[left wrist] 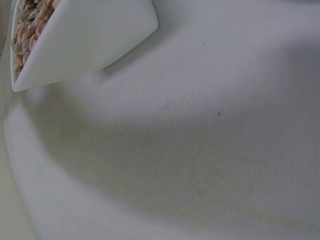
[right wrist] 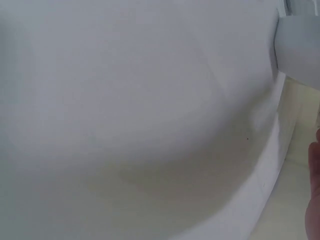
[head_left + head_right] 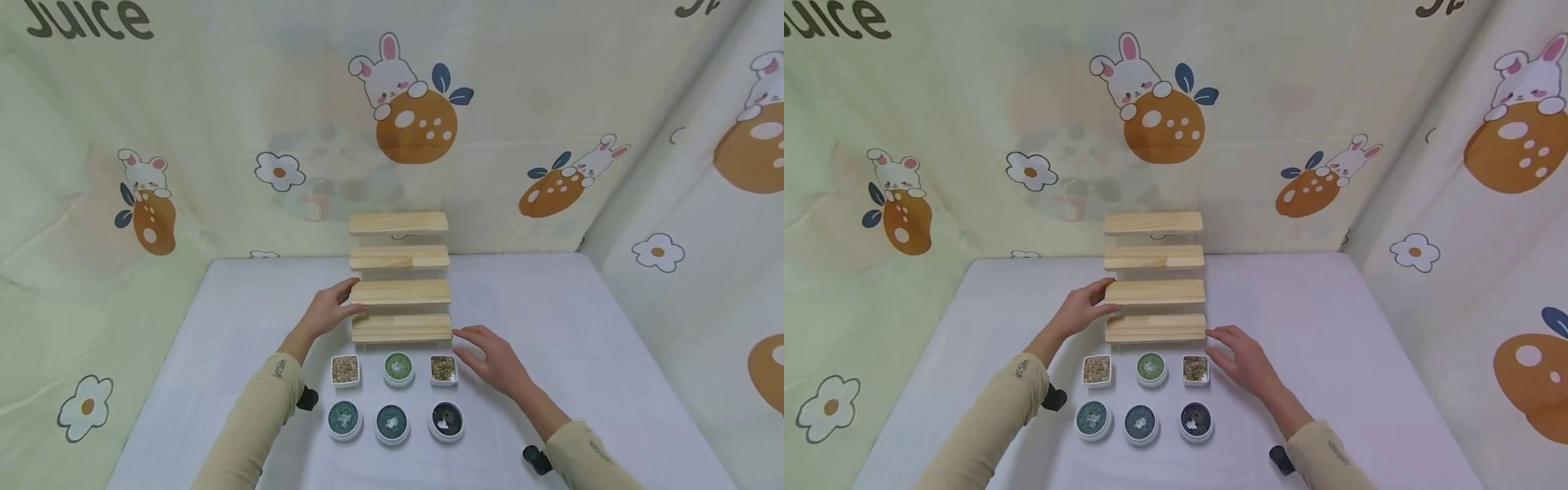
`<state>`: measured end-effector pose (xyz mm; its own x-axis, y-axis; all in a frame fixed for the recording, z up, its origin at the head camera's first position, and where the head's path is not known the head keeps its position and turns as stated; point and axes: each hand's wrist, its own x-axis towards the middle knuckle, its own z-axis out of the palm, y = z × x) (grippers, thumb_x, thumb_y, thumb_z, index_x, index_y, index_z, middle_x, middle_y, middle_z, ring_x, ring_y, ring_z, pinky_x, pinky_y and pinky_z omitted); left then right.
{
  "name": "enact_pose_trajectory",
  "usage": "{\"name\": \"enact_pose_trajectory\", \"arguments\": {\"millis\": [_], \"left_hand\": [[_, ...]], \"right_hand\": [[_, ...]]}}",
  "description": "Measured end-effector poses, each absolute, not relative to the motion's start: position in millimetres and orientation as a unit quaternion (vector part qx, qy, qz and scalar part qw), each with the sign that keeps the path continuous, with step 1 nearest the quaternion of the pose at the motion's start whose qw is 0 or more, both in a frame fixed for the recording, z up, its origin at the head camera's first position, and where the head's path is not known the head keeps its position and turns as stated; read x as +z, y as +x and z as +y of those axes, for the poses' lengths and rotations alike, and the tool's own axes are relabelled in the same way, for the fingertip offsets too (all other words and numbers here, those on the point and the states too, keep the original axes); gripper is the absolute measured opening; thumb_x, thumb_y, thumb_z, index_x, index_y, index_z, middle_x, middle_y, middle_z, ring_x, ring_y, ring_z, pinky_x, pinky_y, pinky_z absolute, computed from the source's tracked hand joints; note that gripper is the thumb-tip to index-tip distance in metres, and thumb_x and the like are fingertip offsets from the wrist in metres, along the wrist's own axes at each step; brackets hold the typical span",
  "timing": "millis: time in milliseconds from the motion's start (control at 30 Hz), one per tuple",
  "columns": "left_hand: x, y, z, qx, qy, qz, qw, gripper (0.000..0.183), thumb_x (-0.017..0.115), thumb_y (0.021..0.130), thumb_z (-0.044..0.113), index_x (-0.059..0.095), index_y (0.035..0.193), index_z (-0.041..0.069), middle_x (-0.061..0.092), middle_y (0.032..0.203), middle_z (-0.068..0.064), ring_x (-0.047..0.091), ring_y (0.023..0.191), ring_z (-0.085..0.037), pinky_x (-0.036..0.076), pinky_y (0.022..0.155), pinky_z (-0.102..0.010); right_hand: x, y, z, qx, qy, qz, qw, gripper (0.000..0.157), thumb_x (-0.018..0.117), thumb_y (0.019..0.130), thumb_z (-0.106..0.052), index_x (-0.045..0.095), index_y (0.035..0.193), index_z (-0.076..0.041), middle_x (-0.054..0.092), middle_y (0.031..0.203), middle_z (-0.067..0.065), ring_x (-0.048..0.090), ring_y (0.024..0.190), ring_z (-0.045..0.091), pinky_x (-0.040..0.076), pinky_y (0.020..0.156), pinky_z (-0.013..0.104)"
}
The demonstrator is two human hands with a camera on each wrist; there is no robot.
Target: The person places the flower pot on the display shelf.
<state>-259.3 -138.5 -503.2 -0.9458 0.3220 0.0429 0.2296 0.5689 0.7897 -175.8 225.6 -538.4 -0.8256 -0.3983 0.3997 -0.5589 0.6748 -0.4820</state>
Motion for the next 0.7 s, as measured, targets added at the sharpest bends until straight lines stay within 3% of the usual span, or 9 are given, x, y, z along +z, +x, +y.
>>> {"name": "enact_pose_trajectory", "arguments": {"millis": [333, 533, 700], "left_hand": [[-505, -260, -140, 0.442, 0.156, 0.882, 0.054, 0.076, 0.075, 0.087, 0.035, 0.042, 0.148, 0.004, 0.045, 0.148, -0.016, 0.048, 0.132, -0.028, 0.044, 0.108, -0.032], [-504, -260, -139, 0.444, 0.147, 0.882, 0.058, 0.077, 0.075, 0.086, 0.036, 0.042, 0.148, 0.004, 0.044, 0.149, -0.014, 0.048, 0.132, -0.027, 0.043, 0.108, -0.031], [-504, -259, -138, 0.442, 0.141, 0.884, 0.059, 0.077, 0.075, 0.086, 0.036, 0.041, 0.148, 0.005, 0.043, 0.149, -0.014, 0.047, 0.133, -0.027, 0.043, 0.108, -0.030]], "right_hand": [[-546, -168, 221, 0.305, 0.346, -0.874, 0.152, 0.043, 0.080, 0.081, -0.019, 0.068, 0.120, -0.004, 0.068, 0.117, 0.005, 0.066, 0.106, 0.024, 0.059, 0.086, 0.042], [-556, -167, 219, 0.335, 0.383, -0.853, 0.116, 0.052, 0.083, 0.079, -0.016, 0.063, 0.124, 0.001, 0.066, 0.120, 0.010, 0.067, 0.102, 0.025, 0.060, 0.083, 0.034], [-562, -163, 217, 0.357, 0.372, -0.853, 0.087, 0.055, 0.083, 0.079, -0.018, 0.061, 0.127, -0.001, 0.065, 0.123, 0.010, 0.065, 0.107, 0.025, 0.059, 0.088, 0.035]]}}
